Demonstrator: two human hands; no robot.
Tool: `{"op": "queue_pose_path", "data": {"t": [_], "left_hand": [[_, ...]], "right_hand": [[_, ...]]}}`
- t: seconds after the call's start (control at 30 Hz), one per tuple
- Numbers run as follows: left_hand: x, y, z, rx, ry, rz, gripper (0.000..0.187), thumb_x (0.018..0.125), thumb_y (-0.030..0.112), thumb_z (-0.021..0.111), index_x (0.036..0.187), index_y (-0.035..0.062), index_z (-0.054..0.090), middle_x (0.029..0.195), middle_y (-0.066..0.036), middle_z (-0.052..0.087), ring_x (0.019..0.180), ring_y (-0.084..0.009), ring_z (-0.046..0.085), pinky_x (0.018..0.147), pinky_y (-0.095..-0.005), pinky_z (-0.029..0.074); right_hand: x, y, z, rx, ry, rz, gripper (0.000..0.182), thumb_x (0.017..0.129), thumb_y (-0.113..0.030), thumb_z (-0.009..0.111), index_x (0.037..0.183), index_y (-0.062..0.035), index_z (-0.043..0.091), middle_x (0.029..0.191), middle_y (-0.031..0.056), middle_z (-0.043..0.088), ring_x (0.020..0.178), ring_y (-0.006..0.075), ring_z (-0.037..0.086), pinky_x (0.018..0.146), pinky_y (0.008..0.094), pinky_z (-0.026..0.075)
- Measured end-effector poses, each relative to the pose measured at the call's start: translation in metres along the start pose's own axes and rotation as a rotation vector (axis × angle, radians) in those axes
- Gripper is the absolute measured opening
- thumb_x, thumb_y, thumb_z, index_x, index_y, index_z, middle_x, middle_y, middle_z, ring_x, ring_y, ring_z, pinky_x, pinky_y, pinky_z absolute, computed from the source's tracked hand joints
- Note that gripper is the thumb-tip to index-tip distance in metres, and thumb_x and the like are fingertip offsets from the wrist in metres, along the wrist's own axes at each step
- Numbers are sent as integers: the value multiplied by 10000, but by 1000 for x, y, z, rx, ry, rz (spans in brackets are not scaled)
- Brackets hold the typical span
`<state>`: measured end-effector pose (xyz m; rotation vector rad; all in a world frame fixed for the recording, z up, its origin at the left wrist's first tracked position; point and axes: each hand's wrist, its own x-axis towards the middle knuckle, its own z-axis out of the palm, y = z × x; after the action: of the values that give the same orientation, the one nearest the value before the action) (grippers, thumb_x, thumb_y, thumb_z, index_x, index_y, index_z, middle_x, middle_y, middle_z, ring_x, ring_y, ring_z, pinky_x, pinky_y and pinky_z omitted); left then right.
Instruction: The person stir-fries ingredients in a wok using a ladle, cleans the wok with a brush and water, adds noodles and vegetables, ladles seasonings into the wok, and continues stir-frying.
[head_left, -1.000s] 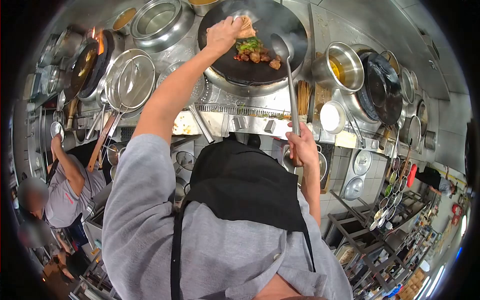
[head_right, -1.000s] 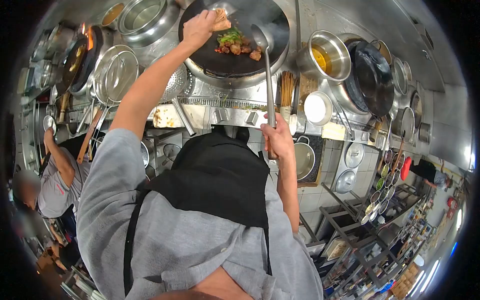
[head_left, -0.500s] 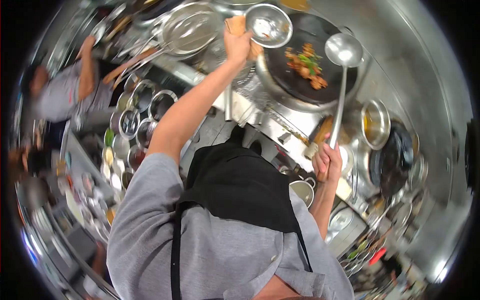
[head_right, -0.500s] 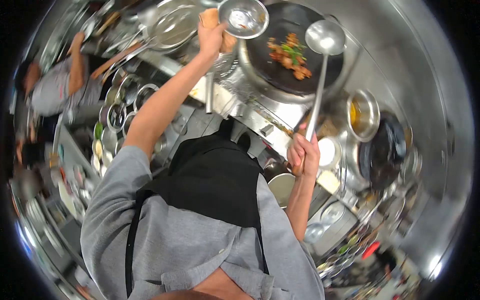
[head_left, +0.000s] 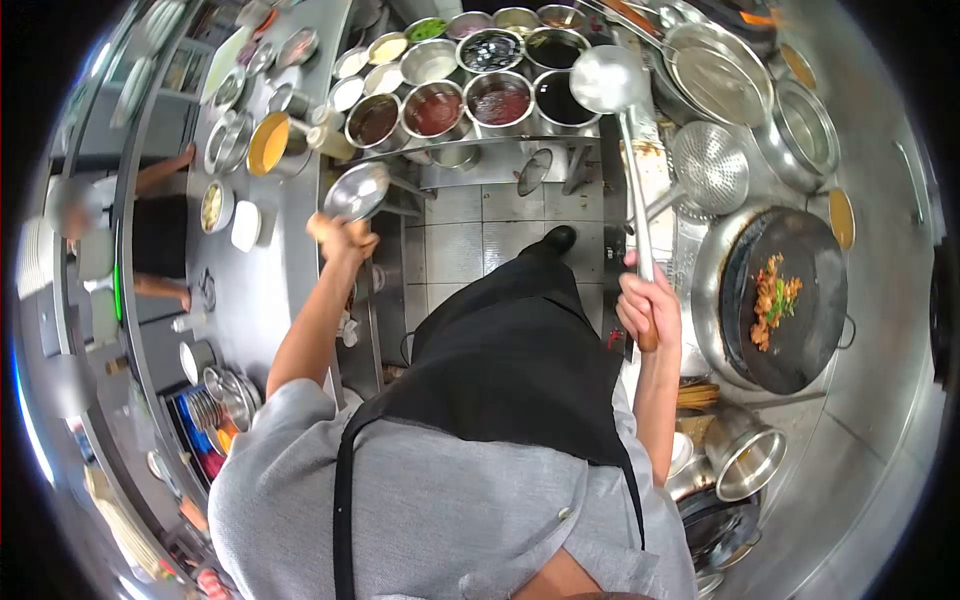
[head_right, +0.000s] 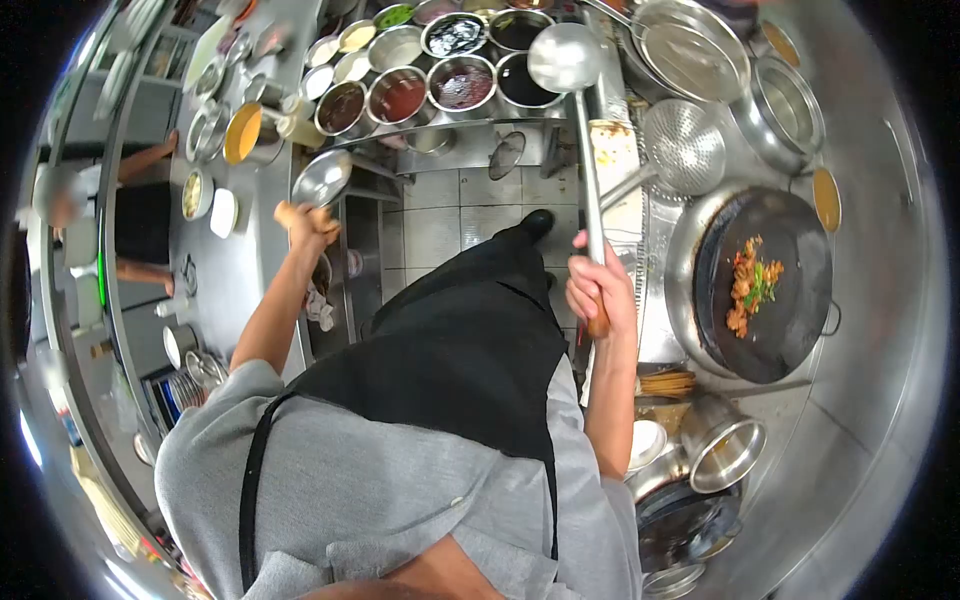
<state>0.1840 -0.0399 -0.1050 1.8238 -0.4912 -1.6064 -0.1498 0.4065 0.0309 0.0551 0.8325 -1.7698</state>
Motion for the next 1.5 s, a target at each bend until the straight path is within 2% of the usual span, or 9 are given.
{"op": "queue_pose_path", "data": {"t": [0.33, 0.6, 0.77, 1.07, 1.2, 1.3, 1.33, 1.47, 1.5], "left_hand": [[59, -4, -179, -600, 38, -2, 372, 934, 317, 366, 715, 31, 461, 611, -108, 418, 507, -256, 368, 434, -361, 303], [3, -95, -28, -397, -674, -417, 141, 817, 226, 551, 793, 87, 560, 748, -76, 581, 600, -229, 529, 505, -369, 419], [-72, -122, 90, -153, -819, -596, 491, 777, 200, 616, 1220, 25, 499, 1031, -176, 577, 918, -293, 600, 798, -408, 552], [-226, -174, 249, 583, -1369, -702, 479, 860, 236, 598, 1286, 57, 469, 975, -160, 624, 715, -238, 618, 607, -319, 546], [-288, -222, 305, 957, -1493, -650, 387, 875, 259, 661, 1182, 69, 523, 896, -115, 652, 676, -214, 634, 564, -331, 538], [-333, -270, 341, 1057, -1486, -525, 391, 898, 335, 696, 1152, 82, 539, 904, -92, 649, 687, -209, 640, 578, -361, 547], [-334, -290, 361, 1121, -1504, -682, 369, 923, 374, 675, 1128, 94, 550, 926, -78, 643, 728, -205, 649, 607, -374, 555], [-386, -350, 399, 1147, -1573, -713, 526, 956, 562, 560, 1172, 82, 562, 1022, -104, 671, 863, -260, 676, 770, -439, 569], [-401, -363, 403, 1139, -1562, -709, 548, 957, 583, 544, 1172, 80, 561, 1038, -116, 677, 881, -273, 679, 779, -450, 567]], "right_hand": [[131, 48, 31, -1000, 105, 69, 298, 870, -4, 596, 1149, -44, 499, 602, 2, 458, 389, 114, 421, 376, 278, 356], [106, 40, 28, -19, -113, 215, 227, 916, -15, 519, 1142, -39, 529, 606, -14, 437, 380, 93, 412, 366, 267, 357], [26, 16, 9, 475, -258, 166, 243, 932, -22, 468, 1168, -44, 518, 590, -25, 414, 345, 82, 380, 331, 269, 333], [-189, 27, -3, 161, 433, -364, 336, 864, 26, 525, 1189, -48, 478, 590, -15, 391, 350, 80, 367, 329, 220, 255], [-183, 44, -40, -1174, 1417, -212, 392, 843, -92, 598, 1203, -5, 472, 694, 221, 582, 613, 353, 608, 616, 458, 468], [-199, 14, 5, -760, 1403, -51, 419, 848, -84, 595, 1244, -11, 478, 685, 204, 590, 630, 343, 626, 612, 439, 479], [-210, 43, -25, -1159, 1414, -302, 430, 870, -98, 628, 1283, -40, 527, 621, 65, 545, 418, 139, 506, 417, 315, 406], [-206, 26, 10, -810, 1348, -105, 391, 870, -92, 643, 1242, -15, 552, 597, 38, 527, 368, 96, 465, 363, 290, 353], [-196, 36, -17, -966, 1347, -133, 377, 868, -129, 645, 1211, -2, 557, 645, 131, 598, 462, 234, 587, 459, 368, 458]]}}
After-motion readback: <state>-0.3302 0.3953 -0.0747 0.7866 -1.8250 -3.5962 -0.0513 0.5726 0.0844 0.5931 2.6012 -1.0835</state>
